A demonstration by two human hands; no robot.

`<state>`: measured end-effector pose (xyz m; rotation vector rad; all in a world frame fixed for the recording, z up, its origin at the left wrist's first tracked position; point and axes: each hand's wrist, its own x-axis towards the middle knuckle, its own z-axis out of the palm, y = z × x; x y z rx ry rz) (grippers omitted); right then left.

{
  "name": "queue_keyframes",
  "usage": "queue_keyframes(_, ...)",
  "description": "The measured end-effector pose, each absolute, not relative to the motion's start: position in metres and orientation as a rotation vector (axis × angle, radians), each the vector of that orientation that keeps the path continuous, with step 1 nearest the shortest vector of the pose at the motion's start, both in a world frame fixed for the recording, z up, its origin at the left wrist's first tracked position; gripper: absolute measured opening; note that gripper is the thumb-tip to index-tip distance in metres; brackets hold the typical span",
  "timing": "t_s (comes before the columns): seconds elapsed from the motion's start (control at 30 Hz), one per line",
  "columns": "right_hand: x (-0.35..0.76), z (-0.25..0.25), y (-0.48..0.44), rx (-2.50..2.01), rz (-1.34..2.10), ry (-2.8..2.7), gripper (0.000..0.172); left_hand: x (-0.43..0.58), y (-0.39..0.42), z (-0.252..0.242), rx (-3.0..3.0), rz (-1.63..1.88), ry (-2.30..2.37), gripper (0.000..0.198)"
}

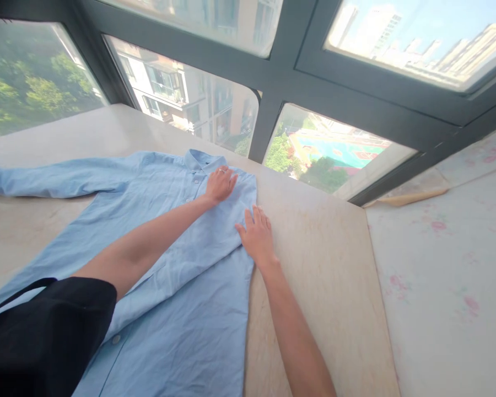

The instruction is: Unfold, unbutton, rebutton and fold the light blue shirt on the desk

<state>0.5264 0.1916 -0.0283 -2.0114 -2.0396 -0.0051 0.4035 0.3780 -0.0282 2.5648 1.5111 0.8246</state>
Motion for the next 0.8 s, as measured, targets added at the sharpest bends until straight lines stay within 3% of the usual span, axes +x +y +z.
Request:
queue_keyframes(0.27, 0.527, -0.056, 0.191, -2.155, -0.008, -2.085, 0.063, 0.311, 0.358, -0.012, 2.101, 0.844, 1.89, 0.05)
queue_keyframes(0.8, 0.529, -0.055, 0.192, -2.24, -0.247, -2.257, 0.058, 0.021, 0.294, -0.02, 2.098, 0.618, 2.257, 0.04)
